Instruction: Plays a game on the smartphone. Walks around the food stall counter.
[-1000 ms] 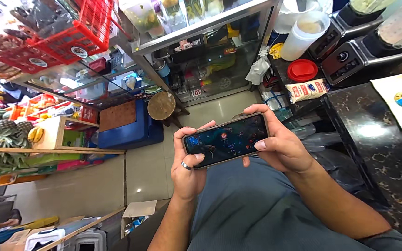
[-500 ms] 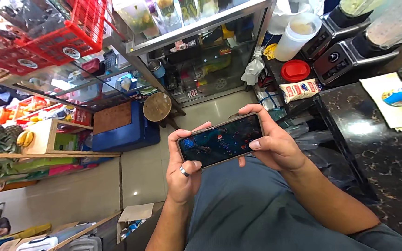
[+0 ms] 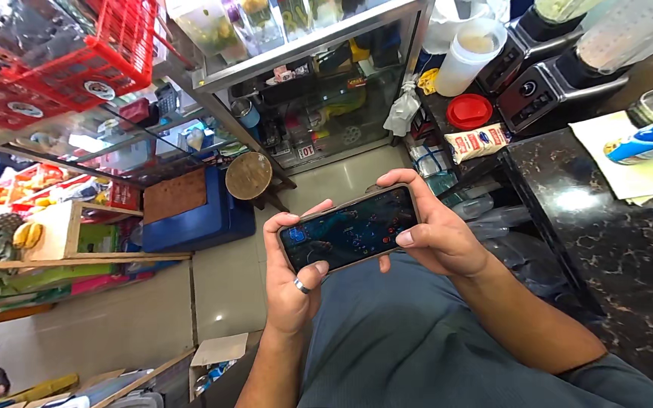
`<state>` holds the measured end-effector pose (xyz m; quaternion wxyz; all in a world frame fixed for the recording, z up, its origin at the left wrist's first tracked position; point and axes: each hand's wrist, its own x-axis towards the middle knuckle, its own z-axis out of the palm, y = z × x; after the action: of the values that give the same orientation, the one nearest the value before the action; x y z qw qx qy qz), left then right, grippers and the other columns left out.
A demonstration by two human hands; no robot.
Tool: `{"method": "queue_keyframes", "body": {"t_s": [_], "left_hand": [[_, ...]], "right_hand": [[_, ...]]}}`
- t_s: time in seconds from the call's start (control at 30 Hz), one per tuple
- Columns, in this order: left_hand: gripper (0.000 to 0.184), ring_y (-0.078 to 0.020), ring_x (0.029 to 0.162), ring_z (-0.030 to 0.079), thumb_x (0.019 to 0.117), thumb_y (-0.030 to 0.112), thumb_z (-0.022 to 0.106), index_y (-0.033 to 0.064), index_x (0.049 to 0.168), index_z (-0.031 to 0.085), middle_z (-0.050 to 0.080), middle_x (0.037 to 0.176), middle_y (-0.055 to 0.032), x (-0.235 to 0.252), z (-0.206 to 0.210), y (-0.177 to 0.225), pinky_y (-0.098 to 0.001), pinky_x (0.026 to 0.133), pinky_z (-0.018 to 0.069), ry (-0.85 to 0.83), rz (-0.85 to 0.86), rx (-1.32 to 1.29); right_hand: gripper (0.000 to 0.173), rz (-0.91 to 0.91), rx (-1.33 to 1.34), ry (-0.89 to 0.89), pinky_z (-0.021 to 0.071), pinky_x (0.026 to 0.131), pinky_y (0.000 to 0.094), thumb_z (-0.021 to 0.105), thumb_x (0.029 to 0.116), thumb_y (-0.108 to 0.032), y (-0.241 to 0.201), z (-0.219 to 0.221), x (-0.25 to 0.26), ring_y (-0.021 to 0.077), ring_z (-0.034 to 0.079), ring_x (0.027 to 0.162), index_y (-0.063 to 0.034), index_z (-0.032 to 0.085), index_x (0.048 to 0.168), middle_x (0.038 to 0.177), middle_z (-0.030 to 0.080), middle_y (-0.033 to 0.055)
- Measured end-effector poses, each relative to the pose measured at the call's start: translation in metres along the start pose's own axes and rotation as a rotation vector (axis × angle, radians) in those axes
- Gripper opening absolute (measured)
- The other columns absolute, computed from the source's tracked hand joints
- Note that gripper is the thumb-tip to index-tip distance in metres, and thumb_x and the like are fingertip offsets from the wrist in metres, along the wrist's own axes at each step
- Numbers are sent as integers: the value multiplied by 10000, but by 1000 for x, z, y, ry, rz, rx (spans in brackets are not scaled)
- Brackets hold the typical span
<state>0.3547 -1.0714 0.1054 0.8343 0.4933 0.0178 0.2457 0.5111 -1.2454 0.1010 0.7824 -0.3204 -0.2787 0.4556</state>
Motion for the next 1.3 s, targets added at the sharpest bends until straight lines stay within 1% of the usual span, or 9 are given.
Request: {"method": "queue_keyframes", "body": {"t_s": [0.1,0.27,0.4,0.53,0.73,0.87,1.03,1.17,1.3], "left_hand": [[586,-343,1271,607,856,-18,679,203,1338,430,599,1387,-190,0,4,-1,-486,990,553,68,10,36],[471,-360,1269,600,891,17,538,206,1321,502,605,1372,-201,2,3,0,-511,985,539,76,-15,-71],[601,-351,1281,594,847,-5,642,240,1366,464,580,1417,-179,1,-1,0,-498,997,541,-13,17,-26],[600,-344,1247,620,855,-15,698,207,1344,429,598,1380,-193,1,7,-1,-478,976,564,60,41,70],[458,-361,1264,604,902,22,561,181,1323,479,602,1371,-209,2,7,2,-489,970,556,81,23,9],[558,-357,1339,550,877,73,662,246,1384,507,551,1466,-174,10,1,0,-489,1038,516,-98,46,-22],[567,-334,1282,607,860,40,738,221,1330,479,604,1403,-172,7,7,-4,-460,993,560,47,78,77],[419,-349,1256,621,941,34,604,163,1322,487,614,1372,-209,5,8,2,-472,974,567,100,40,38],[440,-389,1319,557,914,28,527,172,1331,515,563,1427,-221,6,1,5,-521,1025,514,-17,4,-114]], "right_hand": [[606,5,-19,-6,637,662,378,522,887,10,0,2,-1,268,709,955,-258,415,1420,1239,610,154],[552,8,-5,13,634,654,385,498,922,-20,1,1,-1,282,710,934,-238,419,1423,1228,614,175],[441,13,17,35,626,622,375,381,998,-93,-1,2,-1,278,710,918,-246,447,1405,1219,616,171],[425,19,-5,66,620,588,378,313,1007,-84,-1,4,2,279,710,874,-232,467,1374,1193,619,176],[461,51,-4,94,625,600,399,382,975,-45,0,6,1,283,712,872,-241,462,1384,1193,622,170],[452,-8,-36,70,624,575,396,400,963,-29,-10,7,7,260,720,887,-195,434,1383,1214,638,116],[467,-20,-60,28,630,593,391,433,978,10,-10,10,9,260,722,926,-203,413,1393,1244,634,112],[517,1,-24,18,634,644,408,477,945,-25,-5,11,6,270,713,961,-195,387,1424,1276,617,119],[565,1,-13,16,636,665,413,509,905,-1,-3,6,2,294,707,1007,-204,397,1420,1276,616,154]]}}
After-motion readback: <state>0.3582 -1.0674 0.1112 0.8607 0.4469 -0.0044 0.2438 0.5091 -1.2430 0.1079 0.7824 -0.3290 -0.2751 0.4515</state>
